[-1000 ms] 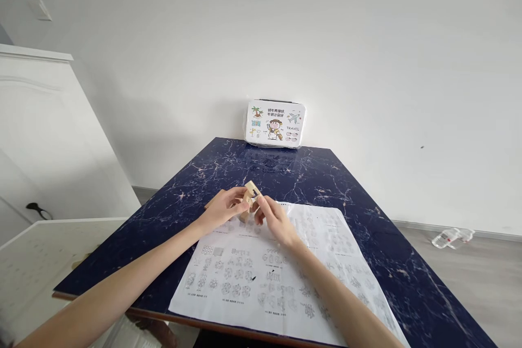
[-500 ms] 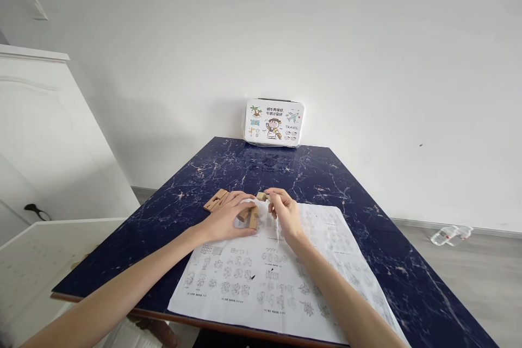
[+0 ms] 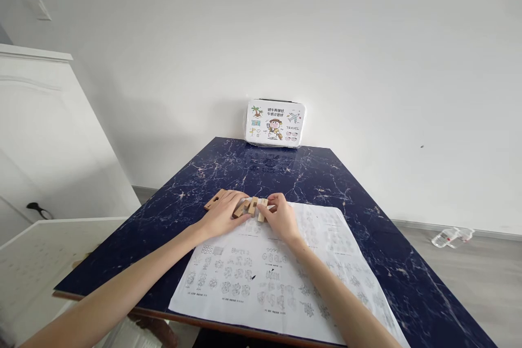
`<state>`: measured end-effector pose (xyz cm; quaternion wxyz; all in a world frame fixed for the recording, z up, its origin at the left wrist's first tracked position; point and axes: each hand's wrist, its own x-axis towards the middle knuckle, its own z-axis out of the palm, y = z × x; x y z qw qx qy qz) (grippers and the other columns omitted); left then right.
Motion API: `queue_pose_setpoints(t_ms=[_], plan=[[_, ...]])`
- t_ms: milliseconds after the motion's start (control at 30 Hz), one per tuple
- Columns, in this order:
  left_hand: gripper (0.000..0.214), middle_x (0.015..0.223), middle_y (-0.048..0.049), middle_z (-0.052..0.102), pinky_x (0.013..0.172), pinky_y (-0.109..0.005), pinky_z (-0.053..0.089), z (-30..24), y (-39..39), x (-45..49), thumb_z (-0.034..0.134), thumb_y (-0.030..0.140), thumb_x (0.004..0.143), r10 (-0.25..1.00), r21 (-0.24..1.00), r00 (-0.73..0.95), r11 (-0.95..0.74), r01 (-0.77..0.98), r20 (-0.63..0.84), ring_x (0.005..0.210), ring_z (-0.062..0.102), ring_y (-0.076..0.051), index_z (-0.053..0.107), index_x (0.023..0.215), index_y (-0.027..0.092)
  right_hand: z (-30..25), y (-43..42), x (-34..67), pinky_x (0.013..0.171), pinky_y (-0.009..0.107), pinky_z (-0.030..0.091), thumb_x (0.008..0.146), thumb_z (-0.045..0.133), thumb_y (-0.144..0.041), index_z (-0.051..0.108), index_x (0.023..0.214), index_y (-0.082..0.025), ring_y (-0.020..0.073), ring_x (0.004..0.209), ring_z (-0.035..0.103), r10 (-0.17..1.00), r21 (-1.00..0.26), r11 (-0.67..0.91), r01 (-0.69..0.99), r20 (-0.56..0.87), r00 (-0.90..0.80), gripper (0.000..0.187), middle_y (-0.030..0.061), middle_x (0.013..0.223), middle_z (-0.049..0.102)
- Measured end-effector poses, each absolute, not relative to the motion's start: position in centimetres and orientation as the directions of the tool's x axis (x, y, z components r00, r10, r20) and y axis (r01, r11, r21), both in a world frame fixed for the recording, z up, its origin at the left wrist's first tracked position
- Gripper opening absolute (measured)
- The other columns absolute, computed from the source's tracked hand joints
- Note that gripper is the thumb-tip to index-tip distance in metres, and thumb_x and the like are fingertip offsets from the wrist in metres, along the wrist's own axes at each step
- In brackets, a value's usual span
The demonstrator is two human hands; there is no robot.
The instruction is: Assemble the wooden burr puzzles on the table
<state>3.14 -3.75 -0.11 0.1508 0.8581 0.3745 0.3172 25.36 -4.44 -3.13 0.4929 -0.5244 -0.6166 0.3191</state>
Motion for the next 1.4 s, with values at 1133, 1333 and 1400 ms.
queue_pose_setpoints(t_ms=[1133,1333,1400], plan=[[0.004,0.105,-0.006,0.062,0.08,-0.032,0.051,2.5,-6.5,4.2,0.051,0.02,0.097,0.581,0.352,0.681,-0.813,0.463,0.445,0.096,0.061,-0.02,0.052,0.1,0.022,-2.0,-6.5,23.8,0.059,0.025,0.03,0.076,0.049,-0.011,0.047,0.072,-0.021,0.0132,0.059,0.043,0.809,-0.562,0.584,0.585,0.464,-0.361,0.011,-0.0023,0.066,0.053],[0.008,0.103,-0.005,0.061,0.077,-0.031,0.048,2.5,-6.7,4.2,0.053,0.018,0.094,0.598,0.345,0.681,-0.801,0.489,0.423,0.092,0.059,-0.02,0.047,0.096,0.022,-1.6,-7.1,23.3,0.058,0.025,0.03,0.075,0.048,-0.01,0.045,0.073,-0.021,0.0127,0.059,0.043,0.797,-0.578,0.601,0.551,0.478,-0.369,0.012,-0.0021,0.067,0.054],[0.007,0.102,-0.0048,0.061,0.076,-0.031,0.047,2.5,-6.7,4.2,0.053,0.02,0.094,0.605,0.342,0.674,-0.796,0.499,0.424,0.091,0.06,-0.02,0.046,0.096,0.022,-1.6,-7.2,23.2,0.058,0.025,0.029,0.075,0.048,-0.01,0.045,0.073,-0.021,0.0126,0.059,0.043,0.792,-0.574,0.609,0.548,0.487,-0.369,0.012,-0.002,0.067,0.054]])
